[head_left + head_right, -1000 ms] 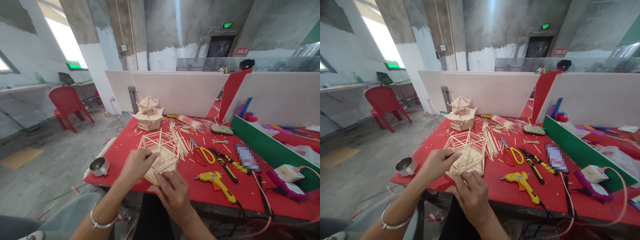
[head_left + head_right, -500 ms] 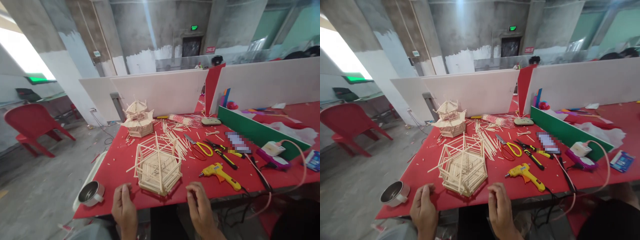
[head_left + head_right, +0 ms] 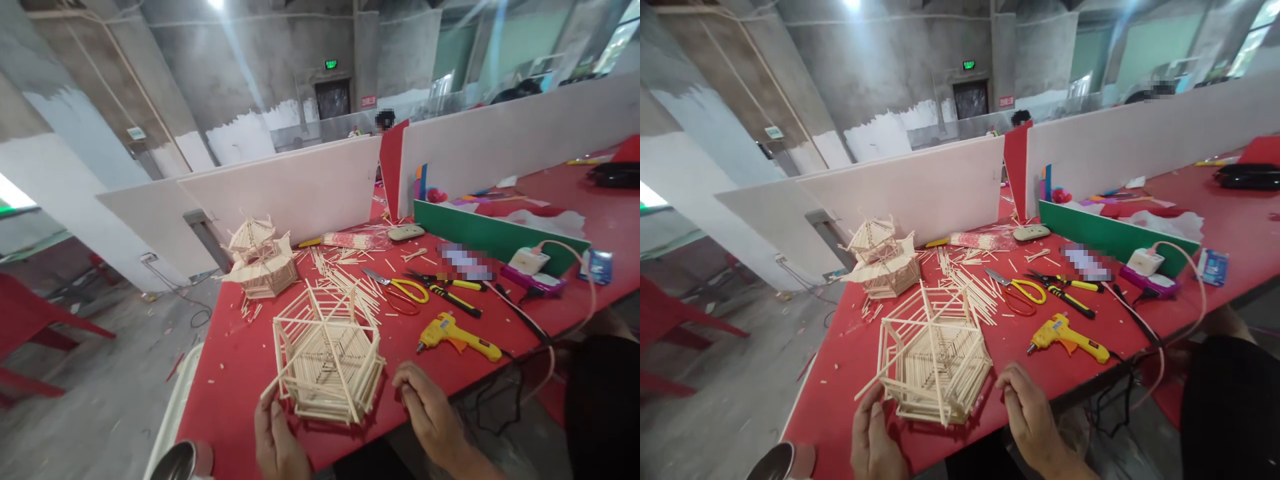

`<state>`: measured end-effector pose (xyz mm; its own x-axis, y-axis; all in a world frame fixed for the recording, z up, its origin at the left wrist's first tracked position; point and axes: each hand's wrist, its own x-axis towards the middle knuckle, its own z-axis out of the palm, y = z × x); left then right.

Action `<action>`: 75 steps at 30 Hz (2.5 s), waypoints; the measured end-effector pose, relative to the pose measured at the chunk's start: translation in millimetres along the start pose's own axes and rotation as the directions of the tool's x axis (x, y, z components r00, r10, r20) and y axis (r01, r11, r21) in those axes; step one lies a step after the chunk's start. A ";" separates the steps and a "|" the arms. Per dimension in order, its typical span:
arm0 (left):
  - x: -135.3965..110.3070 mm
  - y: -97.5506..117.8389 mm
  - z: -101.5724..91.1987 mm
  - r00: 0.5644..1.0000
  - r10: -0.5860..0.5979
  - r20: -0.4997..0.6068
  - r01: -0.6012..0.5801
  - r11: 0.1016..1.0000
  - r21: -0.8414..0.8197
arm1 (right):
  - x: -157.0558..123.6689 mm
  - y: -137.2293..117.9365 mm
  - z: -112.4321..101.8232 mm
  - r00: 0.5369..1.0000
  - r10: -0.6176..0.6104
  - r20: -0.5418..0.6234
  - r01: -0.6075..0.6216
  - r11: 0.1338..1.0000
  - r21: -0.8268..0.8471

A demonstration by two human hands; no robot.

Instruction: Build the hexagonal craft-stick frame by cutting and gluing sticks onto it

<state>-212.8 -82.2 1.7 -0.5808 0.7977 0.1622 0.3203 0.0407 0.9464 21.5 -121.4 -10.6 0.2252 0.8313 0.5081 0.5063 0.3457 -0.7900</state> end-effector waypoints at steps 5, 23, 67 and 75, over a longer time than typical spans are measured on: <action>0.9 -7.9 8.3 0.995 -0.082 -0.056 0.078 0.995 -0.069 | -2.5 1.4 2.5 0.999 -0.046 -0.013 0.045 0.996 -0.078; 6.5 -3.0 1.6 0.998 -0.037 0.049 0.033 0.996 0.077 | -5.7 8.1 3.5 0.987 -0.085 -0.134 0.056 0.976 -0.210; -38.9 13.6 31.8 0.931 0.087 -0.354 -0.088 0.996 0.015 | 1.9 6.4 -27.4 0.949 0.054 0.312 -0.003 0.987 -0.161; -39.9 4.9 30.5 0.958 0.038 -0.285 -0.078 0.989 -0.130 | -2.5 11.9 -21.2 0.946 0.034 0.323 0.045 0.972 -0.233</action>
<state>-165.3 -95.5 -8.6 -0.7578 0.5937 0.2708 0.2646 -0.0997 0.9592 44.6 -128.6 -14.0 -0.0389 0.9386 0.3427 0.6956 0.2717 -0.6651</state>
